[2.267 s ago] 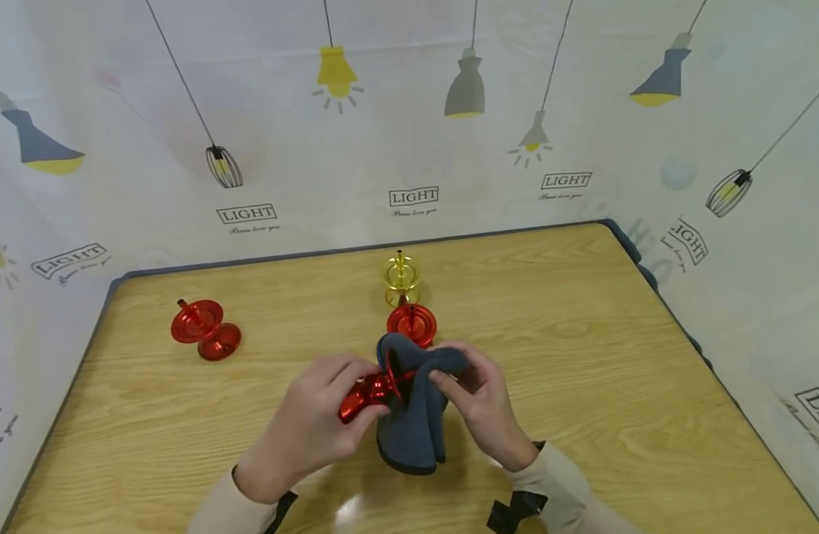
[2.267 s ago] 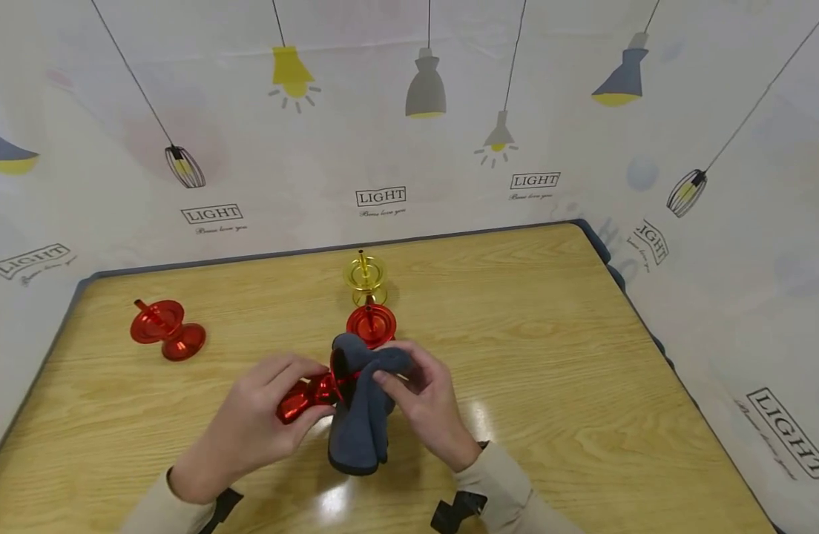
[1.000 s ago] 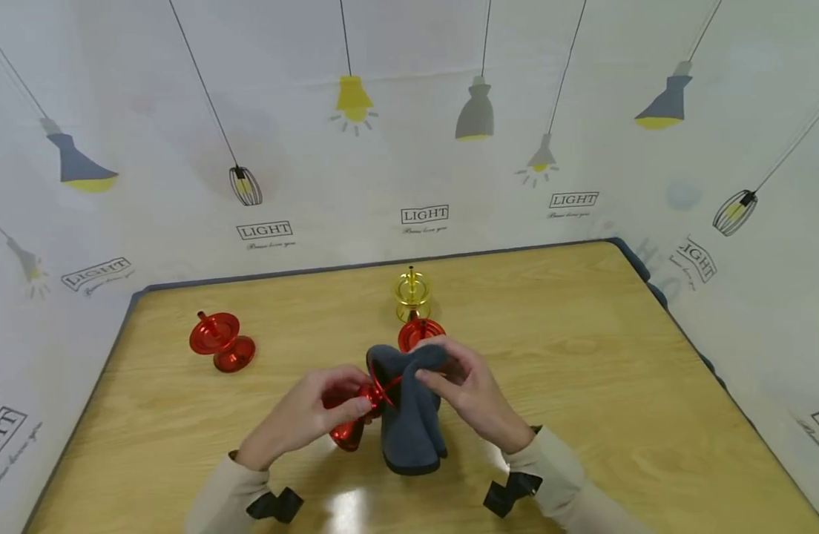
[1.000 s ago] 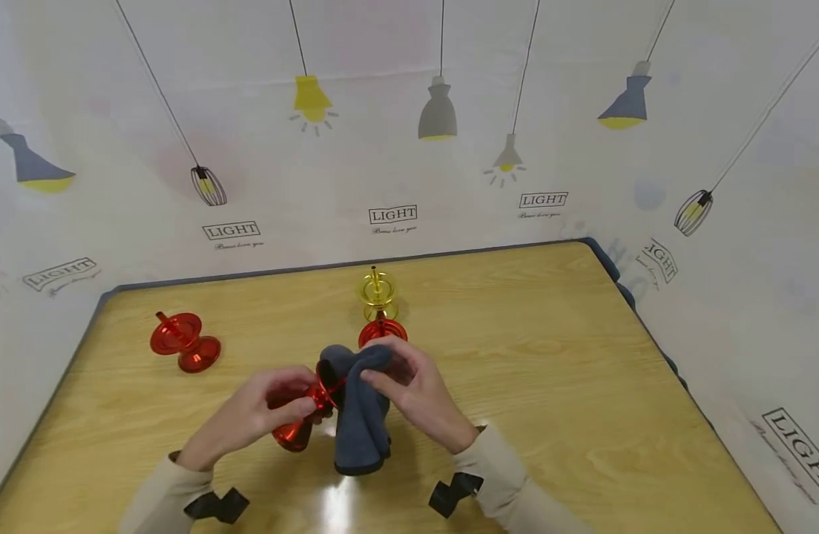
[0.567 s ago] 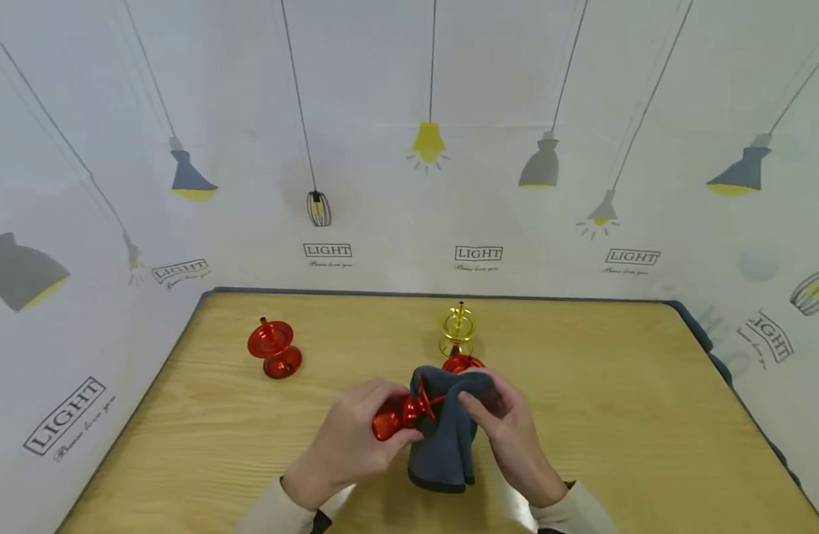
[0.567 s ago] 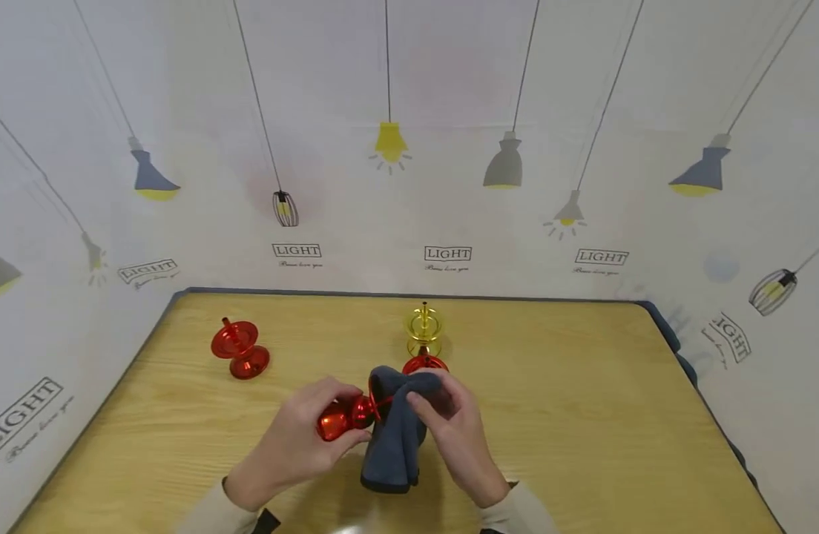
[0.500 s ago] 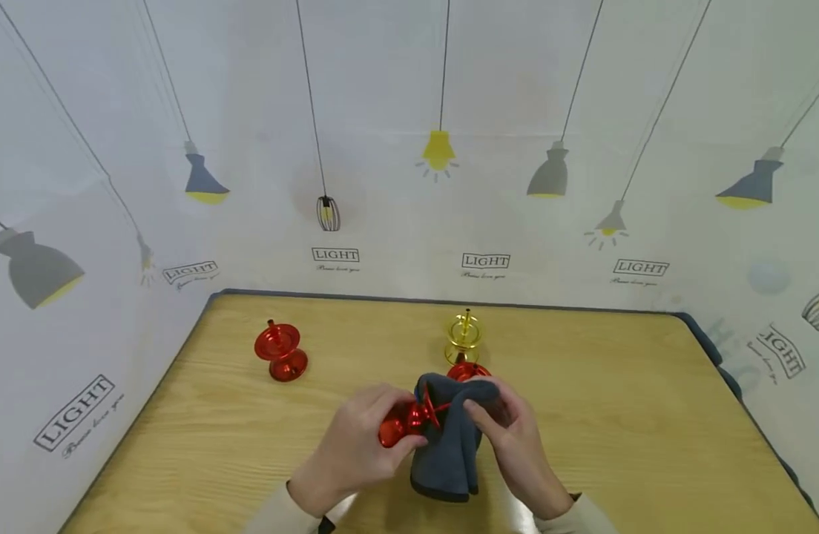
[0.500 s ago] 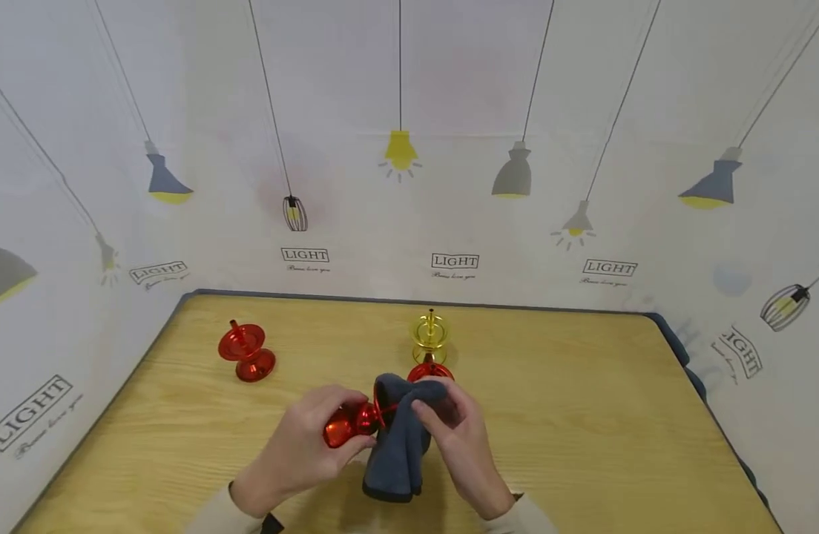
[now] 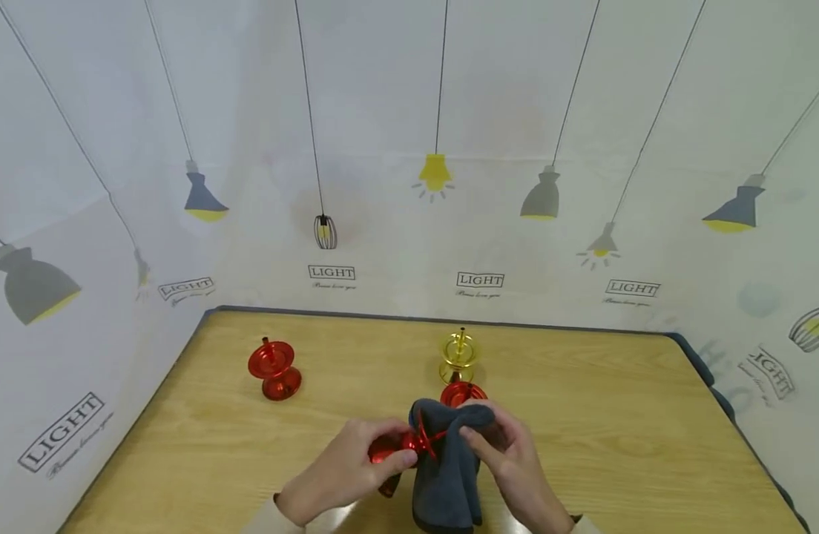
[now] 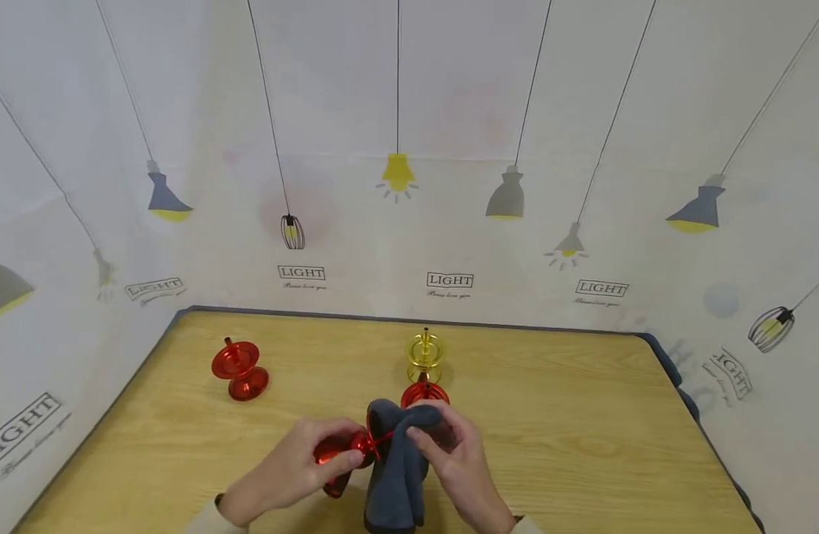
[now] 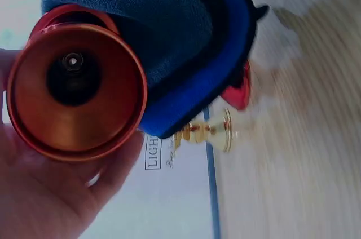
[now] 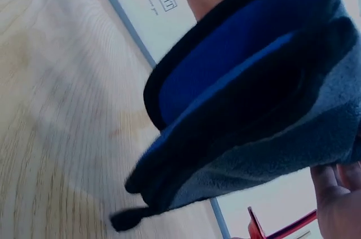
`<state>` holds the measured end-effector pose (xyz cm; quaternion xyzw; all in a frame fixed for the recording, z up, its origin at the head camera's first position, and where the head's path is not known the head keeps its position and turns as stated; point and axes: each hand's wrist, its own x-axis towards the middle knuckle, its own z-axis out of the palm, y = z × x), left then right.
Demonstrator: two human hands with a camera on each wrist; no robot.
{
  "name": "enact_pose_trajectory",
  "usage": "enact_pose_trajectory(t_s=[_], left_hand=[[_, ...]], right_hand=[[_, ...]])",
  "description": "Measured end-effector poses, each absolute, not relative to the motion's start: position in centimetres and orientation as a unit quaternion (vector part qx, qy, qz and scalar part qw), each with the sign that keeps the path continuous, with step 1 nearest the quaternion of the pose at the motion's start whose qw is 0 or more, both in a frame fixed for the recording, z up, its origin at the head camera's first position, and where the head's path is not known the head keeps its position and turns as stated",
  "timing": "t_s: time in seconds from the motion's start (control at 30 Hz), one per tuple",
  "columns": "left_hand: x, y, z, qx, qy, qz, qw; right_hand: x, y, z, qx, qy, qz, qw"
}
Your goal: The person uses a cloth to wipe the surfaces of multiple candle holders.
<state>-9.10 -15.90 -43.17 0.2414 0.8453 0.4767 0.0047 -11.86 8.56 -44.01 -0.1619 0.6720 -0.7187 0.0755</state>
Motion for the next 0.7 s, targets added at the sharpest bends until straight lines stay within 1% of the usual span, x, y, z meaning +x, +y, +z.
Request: enact_pose_trajectory(t_s=[0.03, 0.07, 0.17, 0.2, 0.27, 0.37, 0.43, 0.47, 0.53, 0.63, 0.67, 0.7], left_hand=[[-9.1, -15.8, -43.2, 0.249, 0.856, 0.453, -0.017], [-9.0, -15.7, -43.1, 0.259, 0.868, 0.42, -0.052], [-8.7, -15.0, -43.2, 0.277, 0.897, 0.291, -0.183], [-8.6, -14.8, -43.1, 0.279, 0.901, 0.256, -0.213], [-8.3, -14.2, -43.1, 0.28, 0.903, 0.21, -0.249], [-8.2, -13.7, -43.0, 0.276, 0.906, 0.201, -0.248], [-8.2, -13.7, -42.8, 0.28, 0.905, 0.227, -0.224], [-8.2, -13.8, -42.7, 0.283, 0.904, 0.254, -0.194], [-8.2, -14.3, -42.3, 0.292, 0.89, 0.335, -0.099], [-8.6, -15.2, -42.0, 0.274, 0.829, 0.483, 0.07], [-8.7, -15.6, -42.0, 0.261, 0.803, 0.522, 0.117], [-8.8, -15.8, -42.0, 0.252, 0.78, 0.553, 0.152]], right_hand=[[-11.9, 8.5, -44.0, -0.156, 0.673, -0.719, 0.074], [-11.9, 8.4, -44.0, -0.146, 0.675, -0.72, 0.071], [-11.9, 8.2, -43.7, -0.097, 0.674, -0.73, 0.062], [-11.9, 8.1, -43.6, -0.078, 0.672, -0.734, 0.06], [-11.6, 8.0, -43.4, -0.042, 0.666, -0.742, 0.059], [-11.1, 8.1, -43.3, -0.017, 0.66, -0.749, 0.062], [-10.9, 8.3, -43.3, -0.027, 0.665, -0.744, 0.064], [-10.9, 8.5, -43.3, -0.038, 0.668, -0.741, 0.066], [-10.9, 8.8, -43.4, -0.078, 0.673, -0.732, 0.074], [-11.0, 9.3, -43.5, -0.152, 0.672, -0.72, 0.083], [-11.0, 9.5, -43.5, -0.174, 0.672, -0.715, 0.084], [-11.0, 9.6, -43.4, -0.192, 0.671, -0.711, 0.083]])
